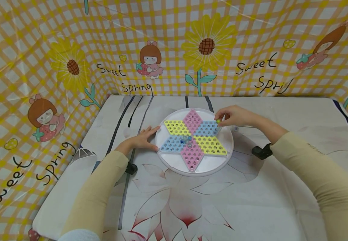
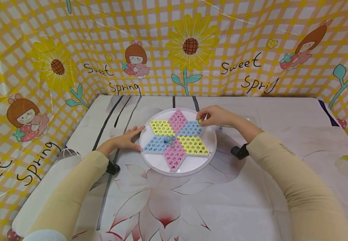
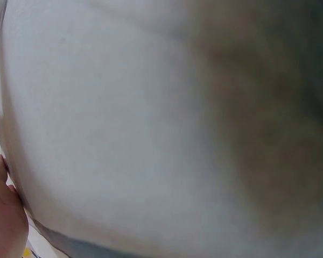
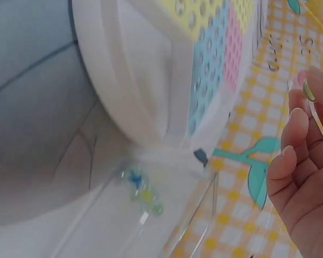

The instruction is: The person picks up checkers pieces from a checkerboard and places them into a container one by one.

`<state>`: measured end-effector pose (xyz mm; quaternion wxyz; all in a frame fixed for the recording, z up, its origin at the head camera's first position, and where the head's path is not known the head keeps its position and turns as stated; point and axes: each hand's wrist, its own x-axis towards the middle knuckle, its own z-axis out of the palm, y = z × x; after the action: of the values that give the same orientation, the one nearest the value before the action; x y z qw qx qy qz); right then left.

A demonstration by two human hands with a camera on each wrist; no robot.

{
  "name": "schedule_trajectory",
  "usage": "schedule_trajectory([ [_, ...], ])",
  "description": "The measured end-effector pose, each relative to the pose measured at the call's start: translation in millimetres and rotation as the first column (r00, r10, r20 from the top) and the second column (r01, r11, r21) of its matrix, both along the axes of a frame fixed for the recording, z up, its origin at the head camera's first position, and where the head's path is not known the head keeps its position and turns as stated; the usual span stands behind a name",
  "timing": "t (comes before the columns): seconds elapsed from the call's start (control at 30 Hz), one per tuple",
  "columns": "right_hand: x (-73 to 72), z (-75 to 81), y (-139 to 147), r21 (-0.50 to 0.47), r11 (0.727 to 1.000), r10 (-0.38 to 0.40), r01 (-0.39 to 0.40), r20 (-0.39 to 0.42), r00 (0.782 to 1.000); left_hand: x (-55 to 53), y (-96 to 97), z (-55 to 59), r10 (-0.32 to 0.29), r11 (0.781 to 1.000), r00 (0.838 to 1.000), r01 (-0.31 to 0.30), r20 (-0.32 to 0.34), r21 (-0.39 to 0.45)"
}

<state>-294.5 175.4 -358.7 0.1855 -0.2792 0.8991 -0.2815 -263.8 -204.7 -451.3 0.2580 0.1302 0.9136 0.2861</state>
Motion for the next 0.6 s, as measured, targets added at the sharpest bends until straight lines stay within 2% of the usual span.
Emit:
schedule_trajectory([
  [0.3, -10.2, -0.2, 32.0, -0.028, 0.994, -0.103, 0.104, 0.013, 0.995, 0.0, 0.3, 0.3, 0.000, 1.000, 1.000, 0.000, 0.000, 0.001],
  [0.6, -17.1, -0.9, 62.0, -0.038, 0.987, -0.159, 0.158, 0.000, 0.987, -0.1, -0.3, 0.7, -0.001, 1.000, 1.000, 0.001, -0.003, 0.002],
])
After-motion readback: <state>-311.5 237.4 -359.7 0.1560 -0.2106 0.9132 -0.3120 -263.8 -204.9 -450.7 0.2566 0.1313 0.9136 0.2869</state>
